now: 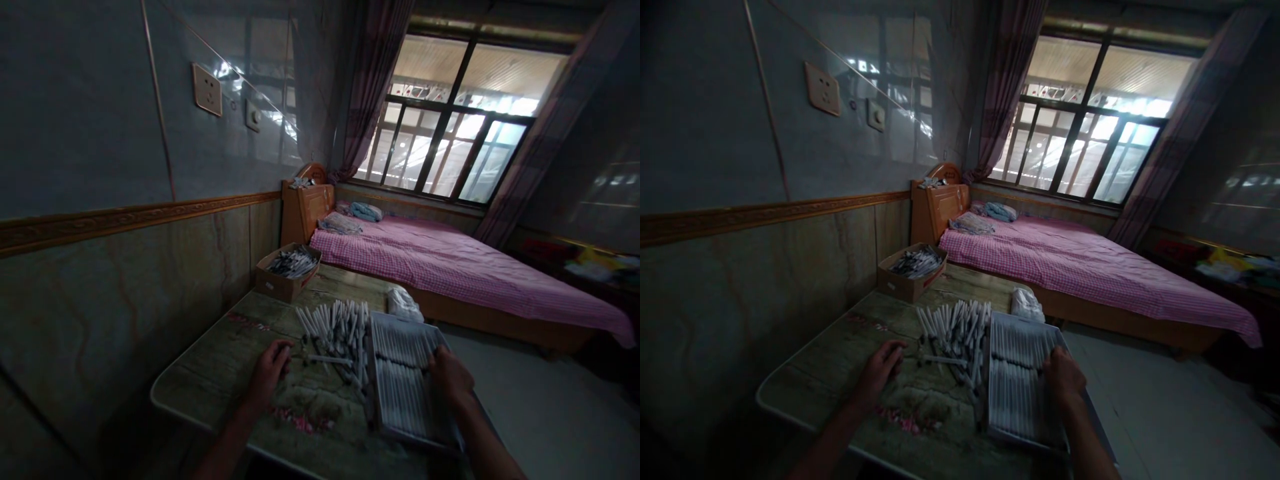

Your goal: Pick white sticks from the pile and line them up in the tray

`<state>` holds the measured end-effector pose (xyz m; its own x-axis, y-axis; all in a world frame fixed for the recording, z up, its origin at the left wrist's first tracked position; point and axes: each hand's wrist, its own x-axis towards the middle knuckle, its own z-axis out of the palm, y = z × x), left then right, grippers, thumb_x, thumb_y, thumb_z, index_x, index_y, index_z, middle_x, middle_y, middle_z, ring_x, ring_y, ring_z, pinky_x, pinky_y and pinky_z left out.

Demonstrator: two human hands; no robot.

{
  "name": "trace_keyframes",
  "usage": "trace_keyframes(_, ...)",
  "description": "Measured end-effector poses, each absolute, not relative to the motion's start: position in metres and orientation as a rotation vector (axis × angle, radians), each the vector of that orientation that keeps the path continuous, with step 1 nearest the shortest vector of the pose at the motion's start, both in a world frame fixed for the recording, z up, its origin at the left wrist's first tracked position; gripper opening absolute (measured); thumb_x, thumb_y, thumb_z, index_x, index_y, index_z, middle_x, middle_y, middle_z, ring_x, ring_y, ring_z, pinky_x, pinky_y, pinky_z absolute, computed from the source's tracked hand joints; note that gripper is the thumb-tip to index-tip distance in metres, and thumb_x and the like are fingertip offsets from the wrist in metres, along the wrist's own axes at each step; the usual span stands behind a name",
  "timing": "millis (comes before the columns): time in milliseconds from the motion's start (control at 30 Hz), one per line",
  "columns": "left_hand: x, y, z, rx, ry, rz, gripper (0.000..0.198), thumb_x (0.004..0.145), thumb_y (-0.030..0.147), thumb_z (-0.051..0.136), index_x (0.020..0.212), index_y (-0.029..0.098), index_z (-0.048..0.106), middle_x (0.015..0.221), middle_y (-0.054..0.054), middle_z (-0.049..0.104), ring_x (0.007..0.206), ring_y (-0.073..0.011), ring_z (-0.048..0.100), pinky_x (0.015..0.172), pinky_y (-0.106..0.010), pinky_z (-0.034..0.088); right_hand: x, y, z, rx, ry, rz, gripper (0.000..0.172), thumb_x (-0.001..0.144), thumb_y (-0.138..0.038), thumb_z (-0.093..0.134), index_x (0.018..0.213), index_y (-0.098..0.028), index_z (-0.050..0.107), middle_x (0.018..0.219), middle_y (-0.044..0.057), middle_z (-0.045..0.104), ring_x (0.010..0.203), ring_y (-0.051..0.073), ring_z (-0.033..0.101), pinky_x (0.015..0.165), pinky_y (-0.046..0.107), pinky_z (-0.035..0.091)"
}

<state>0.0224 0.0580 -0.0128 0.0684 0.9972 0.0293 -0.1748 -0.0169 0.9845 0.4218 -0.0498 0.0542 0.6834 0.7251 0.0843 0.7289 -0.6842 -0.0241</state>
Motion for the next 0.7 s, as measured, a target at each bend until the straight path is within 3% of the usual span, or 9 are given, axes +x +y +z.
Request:
trace_keyframes(267, 0.025, 0.054, -0.004, 1.172, 1.052, 1.188, 0.035, 0.065, 0.050, 0.063, 0.082, 0.020, 0.064, 0.055, 0.007, 0.051, 0.046, -0.0097, 0.047, 0.043, -0.020, 0.034, 0.356, -0.033, 0.086, -2.533, -1.621, -0.113, 0.031, 0.098, -0.027, 0.036, 0.102, -0.017, 0.066, 0.106, 0.010, 0.069, 0.091, 0.020, 0.068, 0.064, 0.026, 0.038)
trace_keyframes(400, 0.026, 0.051, -0.005, 1.234, 1.055, 1.156, 0.034, 0.067, 0.049, 0.060, 0.084, 0.020, 0.064, 0.056, 0.007, 0.050, 0.046, -0.0103, 0.047, 0.044, -0.020, 0.034, 0.290, -0.018, 0.083, -2.340, -1.918, -0.043, 0.024, 0.096, -0.028, 0.044, 0.099, -0.024, 0.068, 0.105, 0.003, 0.070, 0.086, 0.016, 0.067, 0.062, 0.024, 0.036)
trace_keyframes(533, 0.026, 0.051, -0.010, 1.291, 1.073, 1.142, 0.032, 0.069, 0.048, 0.059, 0.083, 0.019, 0.064, 0.056, 0.007, 0.049, 0.046, -0.0111, 0.047, 0.043, -0.021, 0.033, 0.247, -0.009, 0.068, -2.250, -2.102, -0.025, 0.018, 0.088, -0.022, 0.056, 0.101, -0.021, 0.068, 0.110, 0.007, 0.068, 0.096, 0.018, 0.065, 0.068, 0.024, 0.038)
trace_keyframes(700, 0.027, 0.051, -0.012, 1.327, 1.077, 1.123, 0.031, 0.071, 0.047, 0.059, 0.083, 0.019, 0.065, 0.057, 0.007, 0.049, 0.048, -0.0120, 0.047, 0.046, -0.022, 0.035, 0.234, -0.002, 0.059, -2.265, -2.147, -0.033, 0.022, 0.089, -0.013, 0.049, 0.095, -0.017, 0.070, 0.107, 0.012, 0.068, 0.095, 0.020, 0.066, 0.071, 0.025, 0.040)
